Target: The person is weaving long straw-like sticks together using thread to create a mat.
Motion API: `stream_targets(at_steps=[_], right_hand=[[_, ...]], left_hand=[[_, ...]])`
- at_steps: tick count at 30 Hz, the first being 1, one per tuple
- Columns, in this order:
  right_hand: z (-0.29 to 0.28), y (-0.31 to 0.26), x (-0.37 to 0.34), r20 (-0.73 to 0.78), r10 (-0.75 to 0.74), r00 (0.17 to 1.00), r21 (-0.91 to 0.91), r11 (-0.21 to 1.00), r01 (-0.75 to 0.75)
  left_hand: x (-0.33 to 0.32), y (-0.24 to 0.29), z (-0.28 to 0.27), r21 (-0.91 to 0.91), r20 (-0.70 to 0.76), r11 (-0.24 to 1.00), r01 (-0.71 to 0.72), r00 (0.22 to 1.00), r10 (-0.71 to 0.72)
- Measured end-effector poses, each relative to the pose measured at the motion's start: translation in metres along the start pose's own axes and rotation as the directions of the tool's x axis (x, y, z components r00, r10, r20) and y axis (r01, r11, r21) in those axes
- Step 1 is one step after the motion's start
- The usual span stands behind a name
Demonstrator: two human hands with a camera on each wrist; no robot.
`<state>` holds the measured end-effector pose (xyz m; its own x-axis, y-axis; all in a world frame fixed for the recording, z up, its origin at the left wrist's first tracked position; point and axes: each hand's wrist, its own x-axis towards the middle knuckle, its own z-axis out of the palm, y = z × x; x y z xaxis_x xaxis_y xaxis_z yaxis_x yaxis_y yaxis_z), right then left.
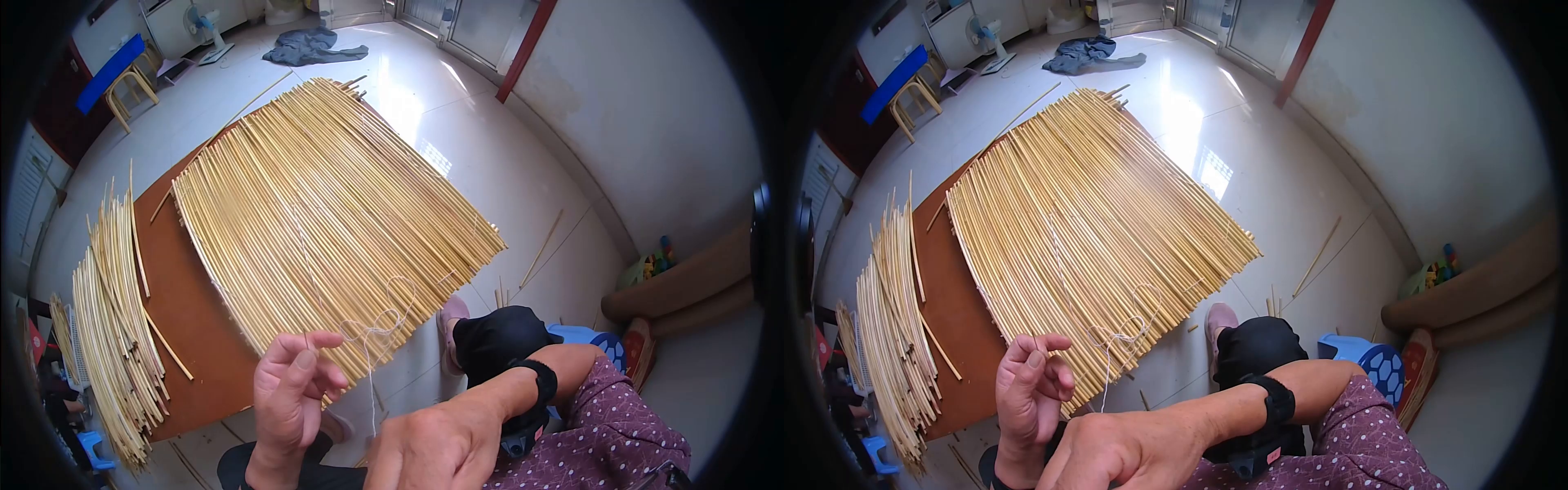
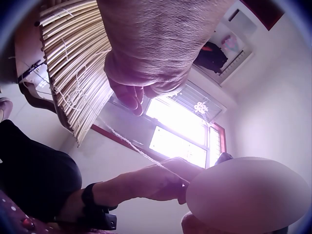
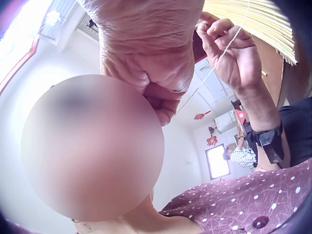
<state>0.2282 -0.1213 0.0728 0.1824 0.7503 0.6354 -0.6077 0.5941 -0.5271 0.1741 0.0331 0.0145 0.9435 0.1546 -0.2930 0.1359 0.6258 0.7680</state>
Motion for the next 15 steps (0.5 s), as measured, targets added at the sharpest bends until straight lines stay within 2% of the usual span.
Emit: stream_targets(at_steps=[3, 6, 8, 15], right_hand=[[-0.0010, 0.0008, 0.0001, 0.009, -0.047, 0.999, -0.040, 0.998, 0.048], [-0.0038, -0.0031, -0.0001, 0.064, 0.028, 0.998, -0.101, 0.995, -0.021], [-0.0032, -0.0030, 0.0022, 0.072, -0.056, 0.996, -0.157, 0.985, 0.067], [-0.0024, -0.0005, 0.0048, 0.045, -0.080, 0.996, -0.131, 0.988, 0.085]], left_hand=[[-0.0005, -0.0002, -0.0017, -0.007, 0.000, 1.000, 0.003, 1.000, -0.003], [-0.0012, 0.0001, -0.0032, -0.014, -0.003, 1.000, 0.001, 1.000, -0.001], [-0.0018, 0.0007, -0.0047, -0.023, -0.002, 1.000, 0.003, 1.000, -0.003], [-0.0035, 0.0017, -0.0058, -0.009, -0.016, 1.000, 0.003, 1.000, -0.003]])
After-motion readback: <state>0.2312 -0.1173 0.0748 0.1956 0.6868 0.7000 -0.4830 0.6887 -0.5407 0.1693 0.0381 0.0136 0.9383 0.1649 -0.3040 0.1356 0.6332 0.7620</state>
